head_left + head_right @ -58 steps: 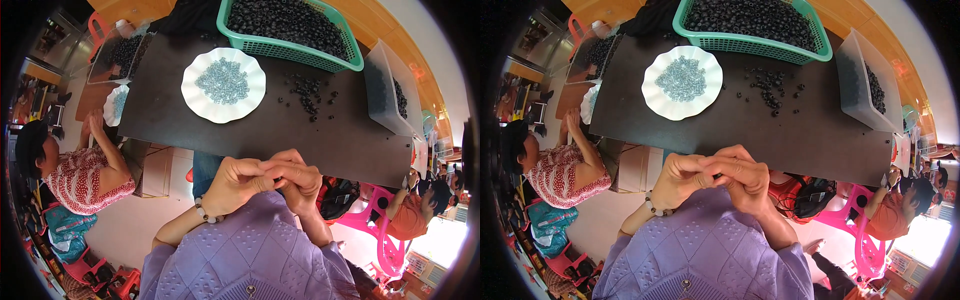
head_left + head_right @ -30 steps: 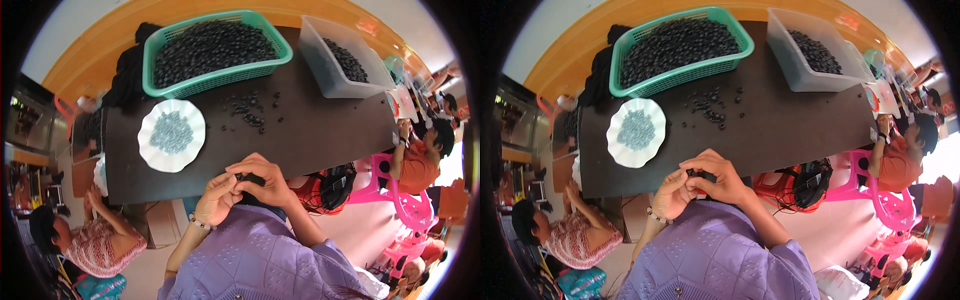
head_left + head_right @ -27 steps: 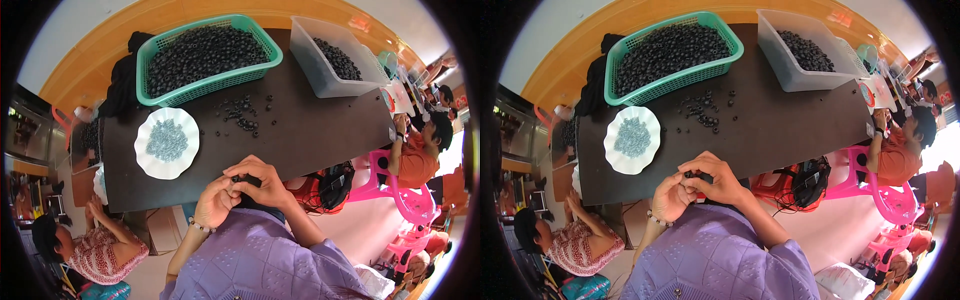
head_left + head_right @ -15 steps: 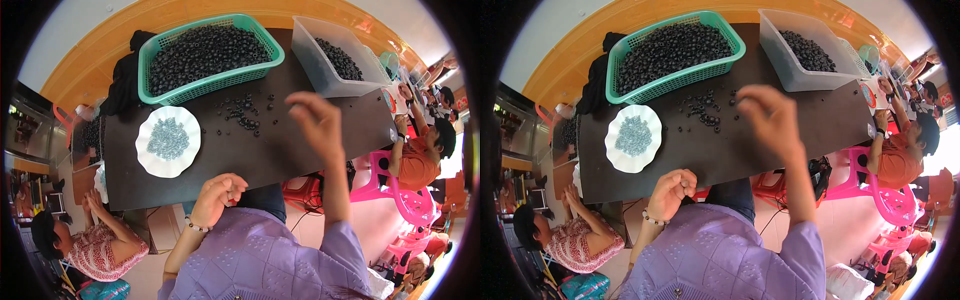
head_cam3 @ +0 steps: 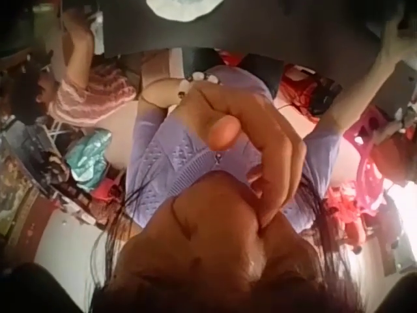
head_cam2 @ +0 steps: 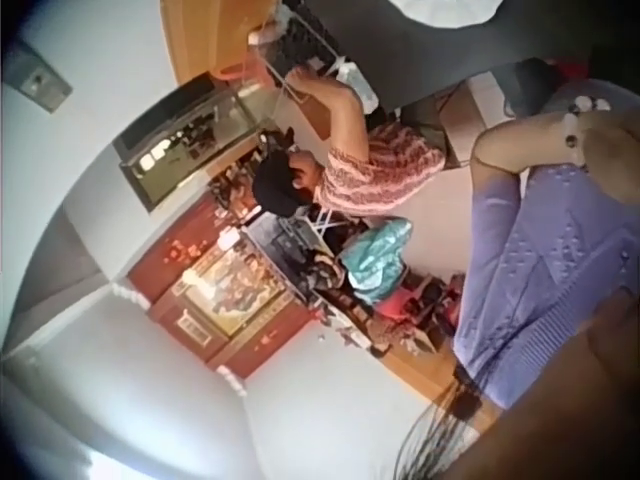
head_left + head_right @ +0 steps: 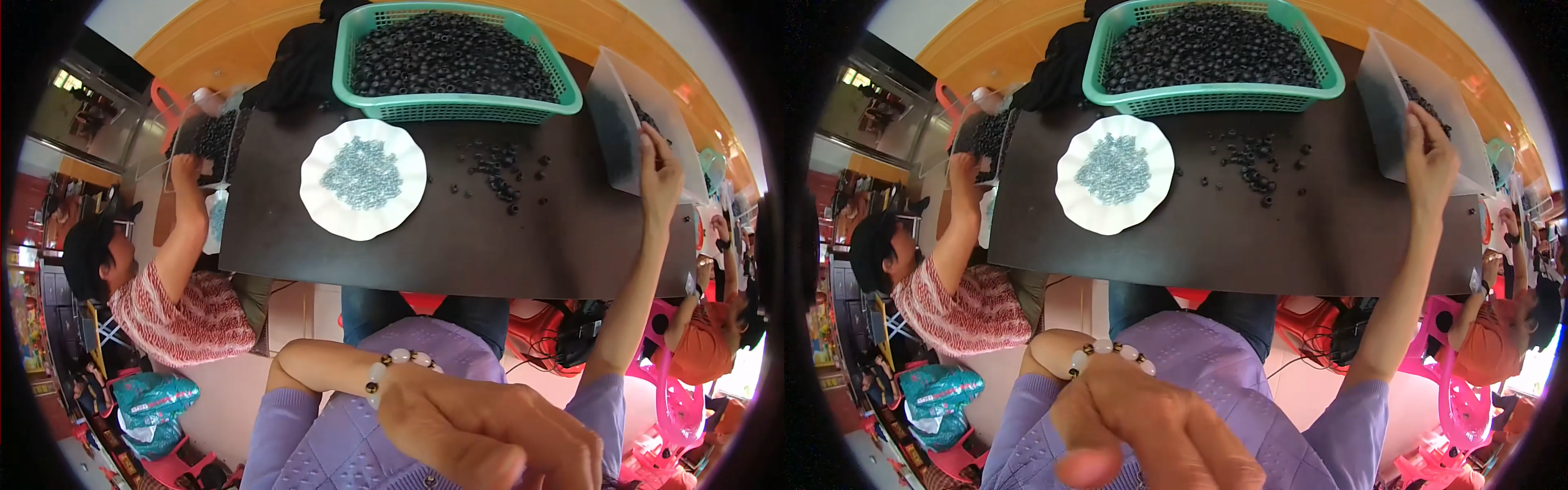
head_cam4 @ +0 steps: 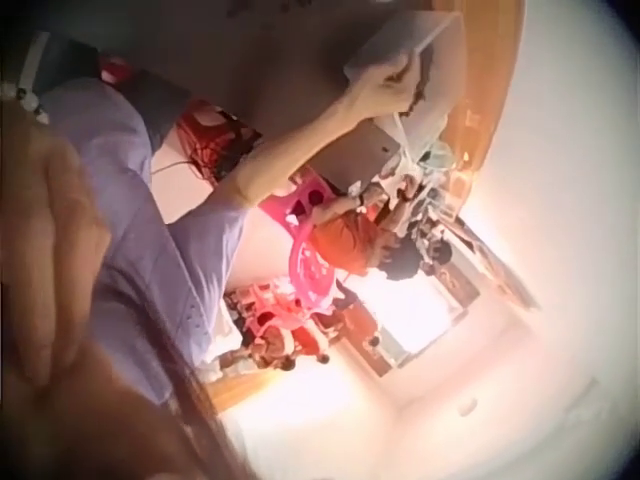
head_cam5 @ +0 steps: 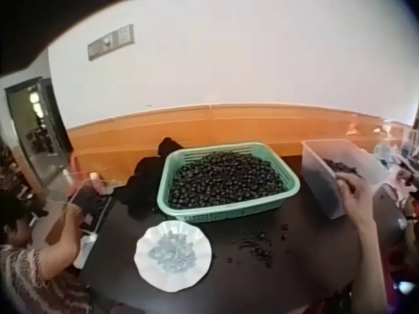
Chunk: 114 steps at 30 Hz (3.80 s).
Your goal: Manually sorting and inspecting small black objects on a table.
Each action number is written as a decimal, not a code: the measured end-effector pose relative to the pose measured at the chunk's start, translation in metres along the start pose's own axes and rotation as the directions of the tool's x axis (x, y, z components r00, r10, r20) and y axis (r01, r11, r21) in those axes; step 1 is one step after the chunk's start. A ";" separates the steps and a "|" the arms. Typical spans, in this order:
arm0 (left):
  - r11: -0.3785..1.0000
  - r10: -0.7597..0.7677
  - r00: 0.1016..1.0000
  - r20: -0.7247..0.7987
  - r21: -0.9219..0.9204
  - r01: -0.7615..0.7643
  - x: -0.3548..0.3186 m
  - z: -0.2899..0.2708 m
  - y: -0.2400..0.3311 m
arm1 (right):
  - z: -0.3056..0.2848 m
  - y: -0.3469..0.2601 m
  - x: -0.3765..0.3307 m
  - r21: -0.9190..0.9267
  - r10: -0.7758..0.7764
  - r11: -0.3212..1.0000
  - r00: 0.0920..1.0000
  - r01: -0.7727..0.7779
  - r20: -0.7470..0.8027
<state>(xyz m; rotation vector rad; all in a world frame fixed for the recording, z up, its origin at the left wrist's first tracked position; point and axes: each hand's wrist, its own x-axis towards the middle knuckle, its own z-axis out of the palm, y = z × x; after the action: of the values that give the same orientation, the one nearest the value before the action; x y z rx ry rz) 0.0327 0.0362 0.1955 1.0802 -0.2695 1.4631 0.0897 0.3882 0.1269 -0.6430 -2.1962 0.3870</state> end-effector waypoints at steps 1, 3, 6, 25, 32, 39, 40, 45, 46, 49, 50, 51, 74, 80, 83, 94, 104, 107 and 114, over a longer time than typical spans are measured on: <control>1.000 0.001 1.000 -0.003 -0.006 -0.001 0.000 -0.002 0.000 | 0.005 -0.006 -0.012 0.129 0.009 0.992 1.000 -0.011 0.021; 0.991 -0.068 0.998 0.006 -0.112 0.068 0.001 -0.001 0.000 | 0.023 -0.023 -0.035 0.184 0.013 0.982 0.991 -0.037 0.130; 0.988 -0.049 0.999 -0.016 -0.148 0.046 -0.002 -0.002 -0.005 | 0.041 -0.034 -0.054 0.163 0.035 0.982 0.942 -0.094 0.333; 0.977 0.091 0.281 -0.955 0.140 0.161 -0.133 -0.070 -0.039 | 0.064 -0.042 -0.080 0.365 0.060 0.879 0.831 -0.306 0.554; 0.883 0.193 0.233 -0.953 0.272 0.383 -0.111 -0.070 -0.037 | 0.041 -0.108 -0.128 0.794 -0.123 0.431 0.844 -0.429 0.523; 0.960 0.087 0.328 -0.941 0.167 0.224 -0.112 -0.069 -0.041 | 0.051 -0.140 -0.159 0.840 -0.163 0.200 0.829 -0.503 0.535; 0.960 0.090 0.326 -0.941 0.169 0.221 -0.114 -0.070 -0.043 | 0.052 -0.143 -0.162 0.838 -0.157 0.178 0.825 -0.516 0.542; 0.974 0.096 0.348 -0.933 0.160 0.161 -0.120 -0.069 -0.046 | 0.056 -0.147 -0.174 0.769 -0.125 0.054 0.759 -0.638 0.639; 0.974 0.099 0.347 -0.933 0.162 0.159 -0.122 -0.069 -0.047 | 0.058 -0.148 -0.176 0.769 -0.122 0.035 0.761 -0.638 0.637; 0.981 0.095 0.337 -0.937 0.145 0.126 -0.128 -0.071 -0.049 | 0.063 -0.150 -0.181 0.782 -0.119 0.030 0.774 -0.623 0.621; 0.988 0.095 0.335 -0.937 0.131 0.087 -0.128 -0.071 -0.049 | 0.064 -0.150 -0.181 0.794 -0.121 0.042 0.785 -0.607 0.607; 0.992 0.096 0.332 -0.938 0.118 0.048 -0.129 -0.071 -0.048 | 0.064 -0.151 -0.182 0.793 -0.120 0.042 0.785 -0.608 0.608; 0.998 0.030 0.257 -0.966 0.044 0.050 -0.166 -0.053 -0.038 | 0.059 -0.144 -0.143 0.466 -0.022 0.836 0.832 -0.288 0.555; 0.987 0.149 0.210 -0.966 0.132 -0.096 -0.177 -0.048 -0.035 | 0.086 -0.123 -0.120 0.216 -0.088 0.976 0.868 -0.023 0.489; 0.982 0.158 0.186 -0.970 0.134 -0.137 -0.182 -0.047 -0.035 | 0.090 -0.128 -0.115 0.202 -0.100 0.979 0.857 -0.005 0.505; 0.955 0.216 0.199 -0.956 0.164 -0.249 -0.191 -0.048 -0.031 | 0.105 -0.156 -0.107 0.301 -0.192 0.953 0.823 0.026 0.535; 0.942 0.269 0.136 -0.953 0.231 -0.244 -0.201 -0.039 -0.024 | 0.124 -0.189 -0.089 0.427 -0.314 0.902 0.783 0.068 0.537; 0.942 0.267 0.123 -0.956 0.232 -0.242 -0.205 -0.041 -0.023 | 0.136 -0.201 -0.094 0.468 -0.421 0.871 0.720 0.150 0.552; 0.945 0.268 0.109 -0.957 0.239 -0.225 -0.209 -0.041 -0.024 | 0.162 -0.212 -0.103 0.403 -0.473 0.879 0.562 0.255 0.678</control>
<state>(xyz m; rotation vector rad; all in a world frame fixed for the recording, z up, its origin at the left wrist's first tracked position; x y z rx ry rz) -0.0002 -0.0665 0.0105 -0.1765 0.5996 2.2004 -0.0457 0.1455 0.0597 0.2278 -2.9190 0.8230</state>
